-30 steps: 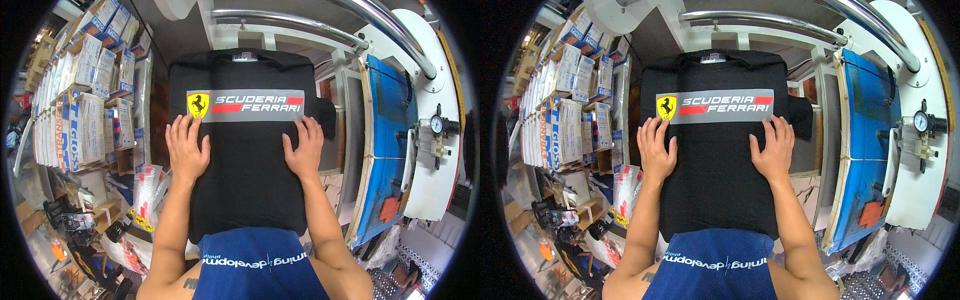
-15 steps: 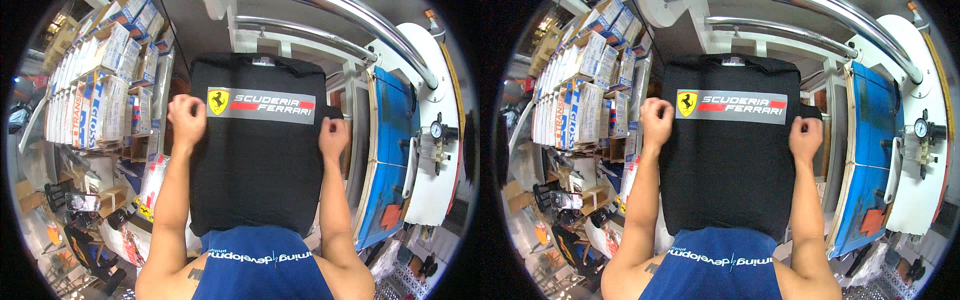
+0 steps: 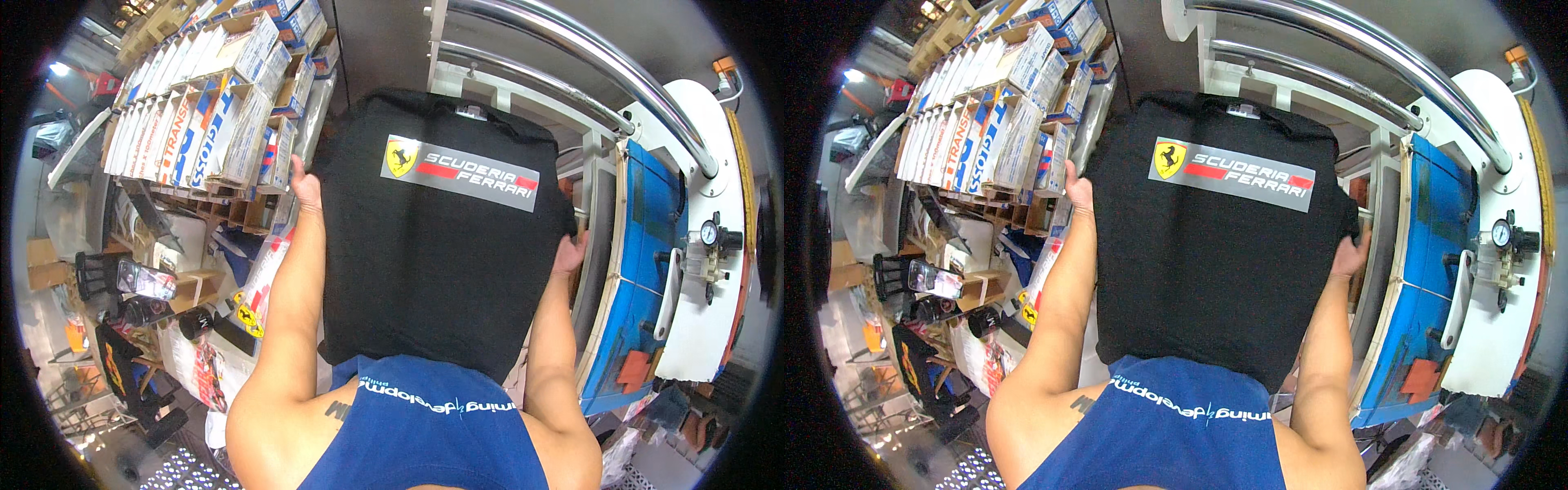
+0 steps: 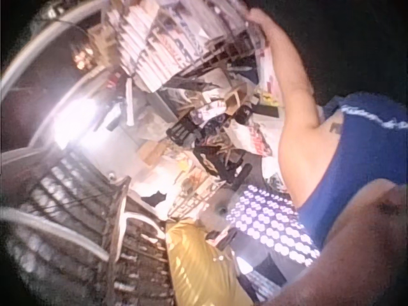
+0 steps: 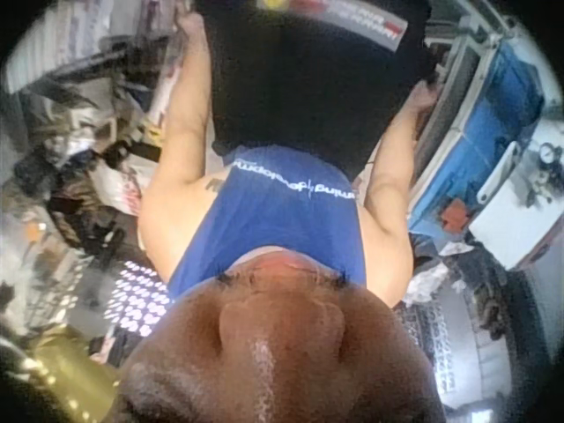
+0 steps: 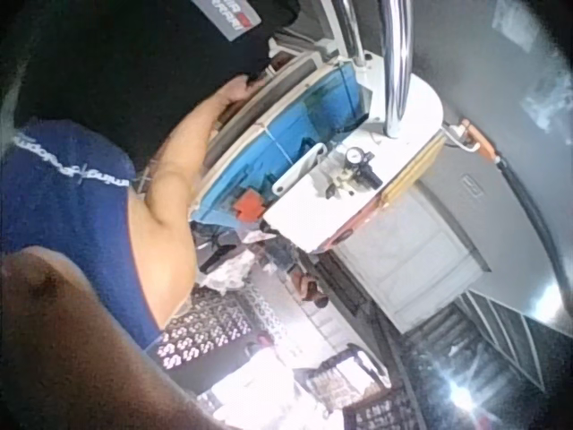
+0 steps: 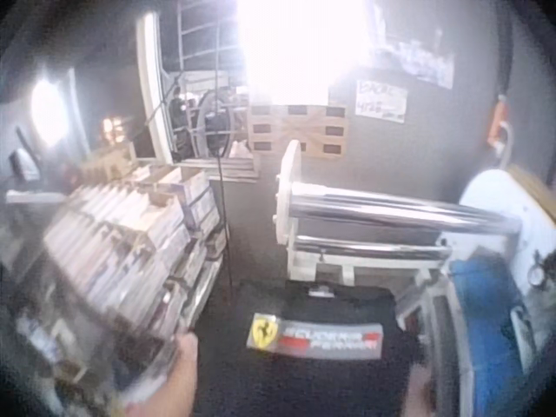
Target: The person places a black t-shirt on a heat press, aligns a small label and a larger Ferrari logo transfer, and uses the heat press to apply them. The person then flips the shirt and applies a back graphic transfer using the same machine.
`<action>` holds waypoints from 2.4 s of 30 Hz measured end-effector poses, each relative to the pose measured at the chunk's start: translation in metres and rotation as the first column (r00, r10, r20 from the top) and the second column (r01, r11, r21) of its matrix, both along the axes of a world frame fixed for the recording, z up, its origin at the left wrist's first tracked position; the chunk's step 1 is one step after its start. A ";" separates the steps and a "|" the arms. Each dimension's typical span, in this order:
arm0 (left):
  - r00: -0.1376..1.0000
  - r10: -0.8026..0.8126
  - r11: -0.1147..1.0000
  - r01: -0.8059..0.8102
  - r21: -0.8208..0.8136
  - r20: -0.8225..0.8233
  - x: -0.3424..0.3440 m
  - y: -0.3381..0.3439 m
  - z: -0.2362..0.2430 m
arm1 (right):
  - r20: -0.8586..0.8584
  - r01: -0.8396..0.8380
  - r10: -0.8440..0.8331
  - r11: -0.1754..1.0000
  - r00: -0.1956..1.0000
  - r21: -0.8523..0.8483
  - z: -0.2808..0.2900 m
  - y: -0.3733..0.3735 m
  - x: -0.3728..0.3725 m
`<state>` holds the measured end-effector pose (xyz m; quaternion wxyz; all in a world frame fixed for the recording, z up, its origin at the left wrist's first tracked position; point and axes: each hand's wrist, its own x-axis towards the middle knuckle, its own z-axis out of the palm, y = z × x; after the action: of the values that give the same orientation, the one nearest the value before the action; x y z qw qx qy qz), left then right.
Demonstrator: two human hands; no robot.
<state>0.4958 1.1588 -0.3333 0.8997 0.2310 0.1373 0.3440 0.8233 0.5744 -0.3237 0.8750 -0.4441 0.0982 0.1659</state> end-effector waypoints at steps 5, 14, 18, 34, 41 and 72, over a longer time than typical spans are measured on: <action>0.974 0.217 0.976 -0.217 0.007 -0.067 0.000 0.016 0.007 | 0.074 0.124 -0.121 0.992 0.990 -0.029 -0.007 -0.015 0.034; 0.745 0.426 0.857 -0.514 -0.035 -0.514 0.001 0.029 -0.016 | 0.165 0.411 -0.385 0.895 0.908 -0.171 0.020 0.019 0.028; 0.905 0.246 0.957 -0.284 -0.062 -0.346 -0.011 0.044 -0.022 | 0.012 0.334 -0.341 0.927 0.940 0.170 0.013 0.018 0.030; 0.686 0.524 0.834 -0.534 0.139 -0.505 0.012 0.014 0.010 | 0.253 0.503 -0.447 0.832 0.858 -0.236 0.049 0.035 0.015; 0.946 0.299 0.951 -0.306 -0.038 -0.128 0.006 0.021 0.004 | 0.094 0.238 -0.238 0.971 0.967 0.007 0.025 0.004 0.035; 0.730 0.665 -0.306 0.460 0.834 -0.158 0.034 -0.166 0.137 | 0.504 0.608 0.755 0.180 0.419 -0.774 0.131 0.130 -0.125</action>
<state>0.5303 0.9930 -0.1961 0.1550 0.9357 0.1302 0.2891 0.6986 0.7045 -0.1922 0.2408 -0.8973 -0.3380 -0.1501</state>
